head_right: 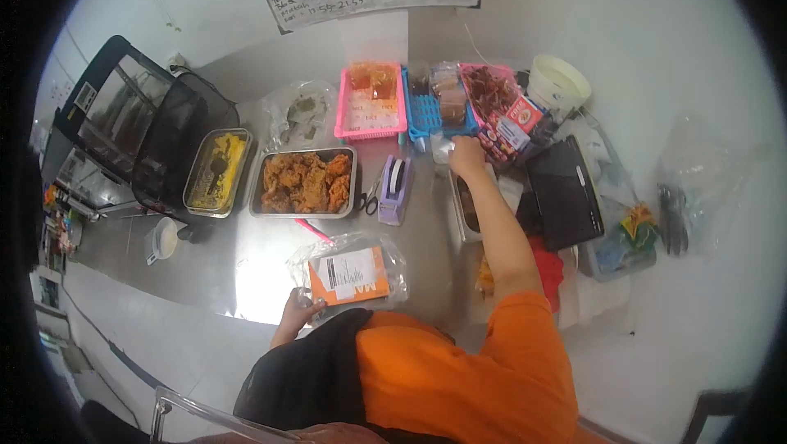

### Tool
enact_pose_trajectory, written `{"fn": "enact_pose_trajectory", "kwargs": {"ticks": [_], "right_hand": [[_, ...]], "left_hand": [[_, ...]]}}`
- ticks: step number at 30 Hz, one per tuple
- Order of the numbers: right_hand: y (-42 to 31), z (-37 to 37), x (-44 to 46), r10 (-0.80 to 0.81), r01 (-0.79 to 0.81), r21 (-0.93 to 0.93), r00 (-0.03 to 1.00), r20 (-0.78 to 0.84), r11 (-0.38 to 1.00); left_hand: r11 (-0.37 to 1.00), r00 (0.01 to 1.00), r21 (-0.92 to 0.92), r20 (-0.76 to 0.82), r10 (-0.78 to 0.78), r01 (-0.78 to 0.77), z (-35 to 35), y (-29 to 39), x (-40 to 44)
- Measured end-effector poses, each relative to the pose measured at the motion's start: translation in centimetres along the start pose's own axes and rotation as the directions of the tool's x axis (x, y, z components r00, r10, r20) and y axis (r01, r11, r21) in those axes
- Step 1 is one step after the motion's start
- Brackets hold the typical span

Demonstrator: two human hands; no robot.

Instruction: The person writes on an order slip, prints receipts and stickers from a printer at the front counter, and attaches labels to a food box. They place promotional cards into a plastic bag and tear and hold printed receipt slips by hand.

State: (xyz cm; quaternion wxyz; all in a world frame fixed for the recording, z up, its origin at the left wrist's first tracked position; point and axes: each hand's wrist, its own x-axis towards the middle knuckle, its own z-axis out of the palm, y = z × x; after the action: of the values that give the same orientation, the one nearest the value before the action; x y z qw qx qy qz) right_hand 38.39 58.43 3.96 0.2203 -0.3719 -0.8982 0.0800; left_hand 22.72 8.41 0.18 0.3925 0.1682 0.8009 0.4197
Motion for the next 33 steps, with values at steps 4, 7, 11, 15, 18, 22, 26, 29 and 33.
{"fn": "enact_pose_trajectory", "kwargs": {"ticks": [4,7,11,15,18,22,26,29,33], "right_hand": [[2.9,3.4,4.2,0.121,-0.074,-0.228,0.973,0.199,0.971],[3.5,2.8,5.2,0.096,-0.070,-0.112,0.966,0.239,0.991],[4.5,2.9,5.1,0.069,-0.073,0.020,0.986,0.152,0.997],[5.3,2.9,4.9,-0.049,0.036,0.105,0.991,0.126,0.994],[5.5,2.9,5.0,-0.017,-0.002,0.108,0.985,0.172,0.994],[5.8,2.9,4.7,0.093,-0.112,0.211,0.991,0.098,0.971],[5.6,3.0,4.4,0.302,-0.187,0.430,0.928,-0.218,0.883],[0.0,0.0,2.3,0.420,-0.101,0.524,0.732,-0.537,0.846],[-16.1,-2.9,-9.1,0.043,0.270,0.621,0.897,-0.441,0.735]], "left_hand": [[0.993,0.999,-0.112,0.030,-0.041,0.044,0.1,-0.2,0.1],[0.982,0.996,-0.167,0.034,-0.088,0.092,0.2,0.6,-0.3],[0.970,0.995,-0.225,0.046,-0.088,0.096,0.3,0.3,-0.3],[0.973,0.993,-0.199,0.037,-0.112,0.117,0.2,0.8,-0.4],[0.981,0.993,-0.159,0.028,-0.112,0.115,0.2,0.2,-0.1],[0.975,0.992,-0.181,0.032,-0.121,0.125,0.2,0.1,-0.2],[0.976,0.997,-0.211,-0.027,-0.067,0.060,0.5,-1.0,-0.4],[0.905,0.988,-0.396,0.049,-0.149,0.156,0.7,-3.3,-1.1],[0.817,0.899,-0.382,0.260,-0.353,0.431,-0.5,-3.6,-2.9]]}}
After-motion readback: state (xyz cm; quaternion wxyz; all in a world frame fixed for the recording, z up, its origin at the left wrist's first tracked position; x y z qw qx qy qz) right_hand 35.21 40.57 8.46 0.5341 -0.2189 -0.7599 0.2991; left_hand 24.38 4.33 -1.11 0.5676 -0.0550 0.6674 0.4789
